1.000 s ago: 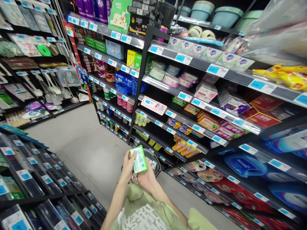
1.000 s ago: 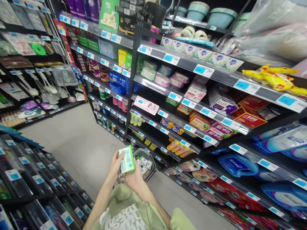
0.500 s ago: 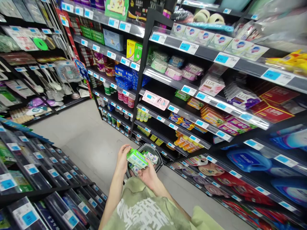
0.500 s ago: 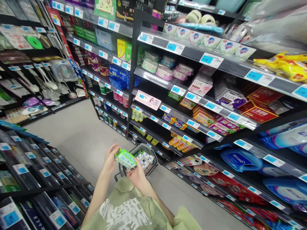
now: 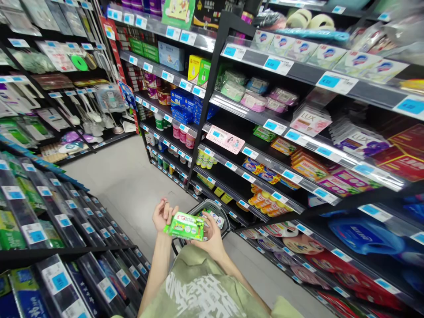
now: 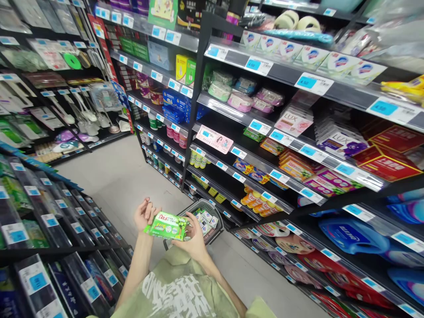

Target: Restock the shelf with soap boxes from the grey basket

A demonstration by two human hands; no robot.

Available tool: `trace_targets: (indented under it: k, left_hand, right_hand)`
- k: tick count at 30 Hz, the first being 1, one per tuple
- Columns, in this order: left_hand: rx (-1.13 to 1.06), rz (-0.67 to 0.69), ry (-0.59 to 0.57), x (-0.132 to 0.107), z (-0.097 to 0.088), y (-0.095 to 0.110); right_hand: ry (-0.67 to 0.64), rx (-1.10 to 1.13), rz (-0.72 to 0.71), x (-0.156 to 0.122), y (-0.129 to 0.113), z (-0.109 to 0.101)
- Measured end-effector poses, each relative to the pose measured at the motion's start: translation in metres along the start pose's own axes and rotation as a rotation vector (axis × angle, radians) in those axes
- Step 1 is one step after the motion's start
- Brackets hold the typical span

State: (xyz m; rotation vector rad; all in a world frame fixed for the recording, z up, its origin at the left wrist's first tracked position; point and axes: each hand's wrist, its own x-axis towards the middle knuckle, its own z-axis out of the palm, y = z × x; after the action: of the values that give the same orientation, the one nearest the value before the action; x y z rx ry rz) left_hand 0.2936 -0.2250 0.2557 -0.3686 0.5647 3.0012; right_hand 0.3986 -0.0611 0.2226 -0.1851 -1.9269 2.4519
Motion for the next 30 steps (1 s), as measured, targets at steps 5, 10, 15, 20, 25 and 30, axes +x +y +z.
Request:
trace_targets:
  k: [5, 10, 15, 20, 25, 30]
  left_hand:
    - [-0.109, 0.034, -0.133, -0.001, -0.007, 0.007]
    - [-0.258, 0.019, -0.209, -0.002, -0.014, 0.006]
    - [-0.270, 0.024, -0.206, -0.003, -0.014, 0.007]
    - [-0.189, 0.073, -0.176, -0.001, -0.013, 0.007]
    - [-0.229, 0.050, -0.213, -0.001, -0.013, 0.007]
    - [-0.292, 0.015, -0.243, 0.001, -0.016, 0.006]
  right_hand:
    - [0.011, -0.143, -0.081, -0.007, 0.001, 0.004]
    - [0.016, -0.235, -0.216, -0.011, 0.008, 0.005]
    - [0.021, -0.307, -0.275, -0.013, 0.015, 0.001]
    - [0.018, -0.313, -0.278, -0.014, 0.017, 0.000]
    - [0.024, -0.306, -0.309, -0.013, 0.012, 0.001]
    - [0.011, -0.346, -0.347, -0.012, 0.014, 0.000]
